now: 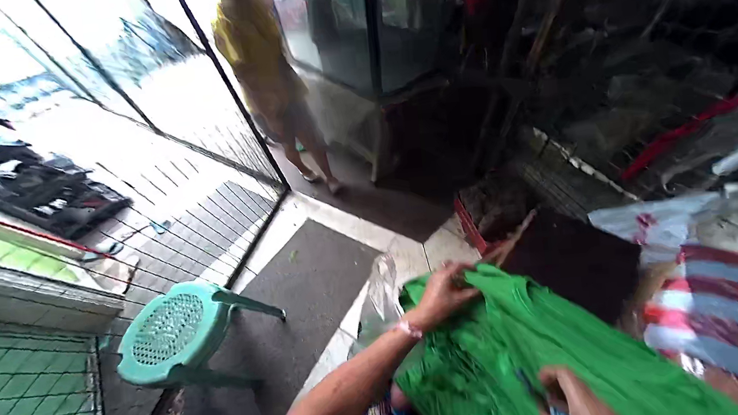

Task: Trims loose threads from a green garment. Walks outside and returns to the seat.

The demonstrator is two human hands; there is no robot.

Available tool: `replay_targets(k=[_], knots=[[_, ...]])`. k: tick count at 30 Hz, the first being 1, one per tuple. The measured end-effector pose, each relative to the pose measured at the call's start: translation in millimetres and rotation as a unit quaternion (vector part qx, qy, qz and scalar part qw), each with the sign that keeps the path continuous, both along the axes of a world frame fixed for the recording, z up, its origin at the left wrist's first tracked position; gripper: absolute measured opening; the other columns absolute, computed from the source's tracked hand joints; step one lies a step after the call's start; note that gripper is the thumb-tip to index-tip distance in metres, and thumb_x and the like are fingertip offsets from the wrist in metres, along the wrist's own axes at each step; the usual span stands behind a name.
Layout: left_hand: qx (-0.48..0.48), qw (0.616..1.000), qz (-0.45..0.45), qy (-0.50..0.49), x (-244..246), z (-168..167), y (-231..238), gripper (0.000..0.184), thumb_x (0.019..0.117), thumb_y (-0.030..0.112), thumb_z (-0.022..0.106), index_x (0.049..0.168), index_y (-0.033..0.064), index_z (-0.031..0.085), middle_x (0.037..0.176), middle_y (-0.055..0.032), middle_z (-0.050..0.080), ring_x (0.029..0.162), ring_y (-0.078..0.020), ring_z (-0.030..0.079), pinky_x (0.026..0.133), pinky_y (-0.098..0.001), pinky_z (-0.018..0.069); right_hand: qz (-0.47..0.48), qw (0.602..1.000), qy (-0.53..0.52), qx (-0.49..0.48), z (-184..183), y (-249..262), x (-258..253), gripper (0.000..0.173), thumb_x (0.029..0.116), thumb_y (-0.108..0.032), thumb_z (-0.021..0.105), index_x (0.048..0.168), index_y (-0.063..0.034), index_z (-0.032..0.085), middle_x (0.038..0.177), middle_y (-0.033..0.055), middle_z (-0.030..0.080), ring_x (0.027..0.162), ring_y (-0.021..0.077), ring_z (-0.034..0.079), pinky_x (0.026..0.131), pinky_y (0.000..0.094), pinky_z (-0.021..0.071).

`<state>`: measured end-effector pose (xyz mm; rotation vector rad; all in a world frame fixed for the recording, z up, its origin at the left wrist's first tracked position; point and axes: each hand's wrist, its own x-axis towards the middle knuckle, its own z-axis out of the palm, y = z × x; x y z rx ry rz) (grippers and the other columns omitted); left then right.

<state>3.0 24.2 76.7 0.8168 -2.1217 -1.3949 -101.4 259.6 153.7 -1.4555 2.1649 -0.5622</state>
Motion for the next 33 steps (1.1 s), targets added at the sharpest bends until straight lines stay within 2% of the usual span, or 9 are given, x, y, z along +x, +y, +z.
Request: replay_targets(k=[3, 5, 8, 13, 16, 18, 23, 27, 33], knots=[[0.073, 0.995, 0.051, -0.041, -9.1, -18.2, 19.5, 0.059, 0.0899, 0.007, 0.076, 0.140, -0.0085, 0.051, 0.129, -0.0296, 0.059, 0.097, -0.0310, 0.070, 0.089, -0.0421, 0.0583, -0.089, 0.992, -0.090, -0.007, -4.2, -3.0, -23.3, 0.028, 0.0929, 0.002, 0.060, 0.120, 0.0108, 0.061, 0.098, 0.0227, 0.067, 0.084, 0.0285, 0.066, 0.077, 0.0444, 0.0542], [0.064, 0.994, 0.086, -0.022, -3.4, -31.9, 31.5, 0.052, 0.0903, 0.005, 0.076, 0.134, -0.0093, 0.052, 0.126, -0.0276, 0.060, 0.095, -0.0294, 0.071, 0.087, -0.0415, 0.0597, -0.165, 0.971, -0.175, 0.006, -6.4, -2.6, -37.6, 0.027, 0.0966, -0.005, 0.059, 0.122, 0.0052, 0.062, 0.092, 0.0067, 0.059, 0.078, 0.0075, 0.054, 0.072, 0.0252, 0.0460], [0.039, 0.995, 0.090, 0.000, 10.9, -40.8, 42.3, 0.029, 0.0965, 0.006, 0.068, 0.119, -0.0112, 0.061, 0.119, -0.0257, 0.065, 0.099, -0.0289, 0.069, 0.090, -0.0430, 0.0566, -0.251, 0.928, -0.275, -0.016, -13.4, -2.5, -44.9, 0.023, 0.0960, -0.004, 0.060, 0.117, 0.0035, 0.063, 0.089, -0.0006, 0.058, 0.077, -0.0003, 0.056, 0.073, 0.0180, 0.0479], [0.029, 0.999, 0.016, -0.021, 9.6, -20.5, 50.9, 0.029, 0.1034, 0.017, 0.060, 0.121, -0.0060, 0.064, 0.109, -0.0198, 0.070, 0.094, -0.0250, 0.069, 0.087, -0.0430, 0.0555, -0.296, 0.894, -0.332, -0.052, -18.0, -4.3, -42.7, 0.018, 0.0981, 0.000, 0.058, 0.115, 0.0035, 0.063, 0.091, 0.0035, 0.063, 0.082, 0.0030, 0.062, 0.077, 0.0214, 0.0537], [0.001, 0.990, -0.009, -0.138, -10.8, 0.2, 62.4, 0.073, 0.0904, 0.044, 0.076, 0.143, 0.0000, 0.051, 0.118, -0.0230, 0.067, 0.103, -0.0387, 0.067, 0.089, -0.0596, 0.0527, -0.284, 0.912, -0.293, -0.035, -11.6, -7.1, -40.6, 0.017, 0.1009, -0.004, 0.058, 0.115, 0.0029, 0.064, 0.092, 0.0050, 0.063, 0.083, 0.0042, 0.061, 0.078, 0.0231, 0.0520], [-0.029, 0.979, -0.014, -0.201, -26.1, 8.7, 71.4, 0.088, 0.0847, 0.046, 0.081, 0.151, 0.0026, 0.042, 0.124, -0.0278, 0.062, 0.110, -0.0462, 0.062, 0.089, -0.0645, 0.0496, -0.237, 0.950, -0.205, 0.000, -1.1, -10.5, -40.3, 0.020, 0.1038, -0.009, 0.058, 0.117, 0.0043, 0.064, 0.093, 0.0088, 0.062, 0.082, 0.0095, 0.057, 0.078, 0.0292, 0.0485], [-0.048, 0.994, -0.021, -0.092, -18.1, 7.3, 70.8, 0.056, 0.0930, -0.005, 0.058, 0.146, -0.0043, 0.042, 0.114, -0.0268, 0.066, 0.097, -0.0407, 0.068, 0.083, -0.0563, 0.0556, -0.151, 0.987, -0.047, -0.021, 21.5, -19.7, -56.7, 0.022, 0.1050, -0.015, 0.059, 0.105, 0.0048, 0.069, 0.091, 0.0172, 0.067, 0.082, 0.0253, 0.063, 0.077, 0.0466, 0.0509], [-0.023, 0.999, -0.043, 0.007, 16.1, -4.5, 62.9, 0.041, 0.1022, -0.002, 0.048, 0.143, -0.0037, 0.048, 0.102, -0.0202, 0.070, 0.087, -0.0261, 0.069, 0.080, -0.0435, 0.0566, -0.162, 0.985, -0.047, -0.033, 8.2, -25.5, -79.4, 0.027, 0.1052, -0.021, 0.060, 0.096, 0.0029, 0.068, 0.081, 0.0114, 0.061, 0.072, 0.0178, 0.055, 0.069, 0.0401, 0.0461], [0.036, 0.995, -0.020, -0.095, 21.0, -30.4, 67.7, 0.032, 0.1079, 0.012, 0.047, 0.135, -0.0027, 0.057, 0.089, -0.0186, 0.067, 0.077, -0.0303, 0.065, 0.076, -0.0505, 0.0530, -0.223, 0.974, 0.002, 0.041, -46.7, -30.1, -75.1, 0.033, 0.0956, -0.025, 0.075, 0.103, 0.0065, 0.067, 0.089, 0.0240, 0.066, 0.083, 0.0396, 0.064, 0.076, 0.0616, 0.0493]])
